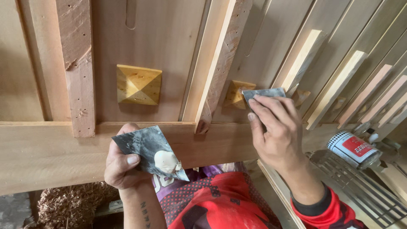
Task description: The person mixes a beige wood filler on a small square card using a putty knife and a small bottle. They then apply the filler to the joints of a wooden frame with pyramid-shaped protrusions, smoothing it with the putty knife and sanding the area with a sanding block.
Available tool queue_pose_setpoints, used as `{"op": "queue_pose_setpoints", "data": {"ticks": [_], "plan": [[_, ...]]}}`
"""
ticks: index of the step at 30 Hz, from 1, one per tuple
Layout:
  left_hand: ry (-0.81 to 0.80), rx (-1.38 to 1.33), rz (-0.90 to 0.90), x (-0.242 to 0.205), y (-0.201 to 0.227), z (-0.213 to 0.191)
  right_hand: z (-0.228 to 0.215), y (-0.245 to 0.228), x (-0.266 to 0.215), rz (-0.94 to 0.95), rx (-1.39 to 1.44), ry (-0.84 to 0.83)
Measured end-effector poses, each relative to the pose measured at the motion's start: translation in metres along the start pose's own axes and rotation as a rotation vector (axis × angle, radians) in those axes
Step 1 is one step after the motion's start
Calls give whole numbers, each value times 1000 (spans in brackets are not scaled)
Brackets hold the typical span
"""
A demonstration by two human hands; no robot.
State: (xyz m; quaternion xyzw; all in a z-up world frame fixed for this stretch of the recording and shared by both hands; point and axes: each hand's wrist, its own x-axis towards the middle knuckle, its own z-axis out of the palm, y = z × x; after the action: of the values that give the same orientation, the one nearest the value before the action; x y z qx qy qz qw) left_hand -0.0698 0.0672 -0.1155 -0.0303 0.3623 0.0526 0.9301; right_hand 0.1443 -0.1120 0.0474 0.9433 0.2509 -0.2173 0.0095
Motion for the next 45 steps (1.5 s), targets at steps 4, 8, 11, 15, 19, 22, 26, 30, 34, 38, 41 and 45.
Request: {"op": "queue_pose_setpoints", "data": {"ticks": [4,8,11,15,19,22,26,30,34,38,41,45], "plan": [[-32,32,15,1,-1,0,-11,10,4,-3,20,-25],[-23,43,26,1,0,-2,-15,13,16,-24,13,-65],[-18,61,26,2,0,-1,-20,7,18,-45,58,-145],[-31,55,20,2,0,5,-29,1,14,-91,69,-139],[-4,15,-3,1,2,10,-29,9,18,-308,-113,-122],[-10,6,-24,1,3,11,-27,18,24,-503,-286,-176],[-2,21,3,0,0,13,-24,24,37,-680,-384,-223],[-31,7,55,-3,-3,12,-20,20,43,-789,-458,-205],[-30,3,110,-7,-4,10,-22,6,45,-769,-531,-283],[19,14,119,-8,-4,14,-31,-5,42,-726,-536,-285],[53,15,111,-10,-2,17,-24,-12,44,-682,-526,-286],[2,-18,78,-9,-1,16,-21,-16,36,-689,-573,-337]]}}
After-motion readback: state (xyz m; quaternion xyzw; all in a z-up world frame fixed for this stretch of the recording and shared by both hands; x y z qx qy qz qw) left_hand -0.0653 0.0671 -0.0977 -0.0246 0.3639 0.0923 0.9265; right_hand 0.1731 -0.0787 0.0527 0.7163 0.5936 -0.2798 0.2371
